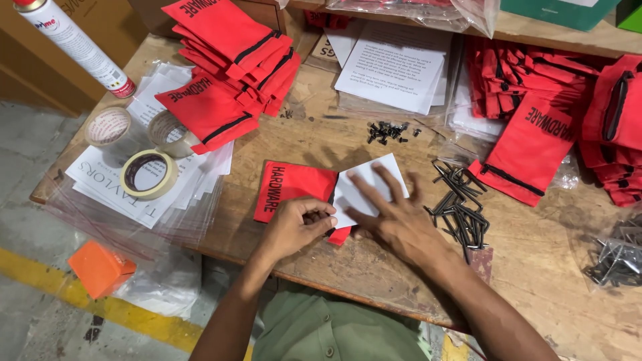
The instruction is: Folding instruction sheets and placing them into small red pouches along with hardware screws.
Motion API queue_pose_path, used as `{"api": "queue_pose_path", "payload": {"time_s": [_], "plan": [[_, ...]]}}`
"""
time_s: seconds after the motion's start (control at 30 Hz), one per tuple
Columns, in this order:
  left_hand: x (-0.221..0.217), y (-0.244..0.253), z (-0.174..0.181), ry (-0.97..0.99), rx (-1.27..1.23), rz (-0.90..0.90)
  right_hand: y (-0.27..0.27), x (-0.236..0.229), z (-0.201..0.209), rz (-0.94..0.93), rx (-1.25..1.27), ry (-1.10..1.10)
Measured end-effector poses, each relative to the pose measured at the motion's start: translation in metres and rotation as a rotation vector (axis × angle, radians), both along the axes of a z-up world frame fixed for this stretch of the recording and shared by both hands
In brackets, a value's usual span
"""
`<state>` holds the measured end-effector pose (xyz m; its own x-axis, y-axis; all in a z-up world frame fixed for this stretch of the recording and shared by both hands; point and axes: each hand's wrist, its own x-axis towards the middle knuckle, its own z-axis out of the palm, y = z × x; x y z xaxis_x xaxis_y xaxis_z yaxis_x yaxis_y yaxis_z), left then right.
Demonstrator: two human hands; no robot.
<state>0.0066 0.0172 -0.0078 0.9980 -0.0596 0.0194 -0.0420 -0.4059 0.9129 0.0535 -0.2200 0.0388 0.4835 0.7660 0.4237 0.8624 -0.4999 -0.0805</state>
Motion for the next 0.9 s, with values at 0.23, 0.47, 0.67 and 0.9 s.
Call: {"api": "queue_pose_path", "payload": {"time_s": [0.23, 0.47, 0.67, 0.9], "plan": [[0.003, 0.003, -0.004, 0.071, -0.195, 0.003, 0.001, 0.014, -0.04, 0.214, 0.098, 0.178], [0.005, 0.013, -0.01, -0.011, -0.299, -0.136, 0.01, 0.019, -0.045, 0.167, 0.32, 0.516], [0.001, 0.008, -0.023, 0.061, -0.448, -0.096, 0.02, 0.008, -0.045, 0.214, 0.199, 0.198], [0.0, -0.018, -0.007, -0.306, -0.127, 0.108, 0.017, 0.021, -0.054, 0.285, 0.069, 0.297]]}}
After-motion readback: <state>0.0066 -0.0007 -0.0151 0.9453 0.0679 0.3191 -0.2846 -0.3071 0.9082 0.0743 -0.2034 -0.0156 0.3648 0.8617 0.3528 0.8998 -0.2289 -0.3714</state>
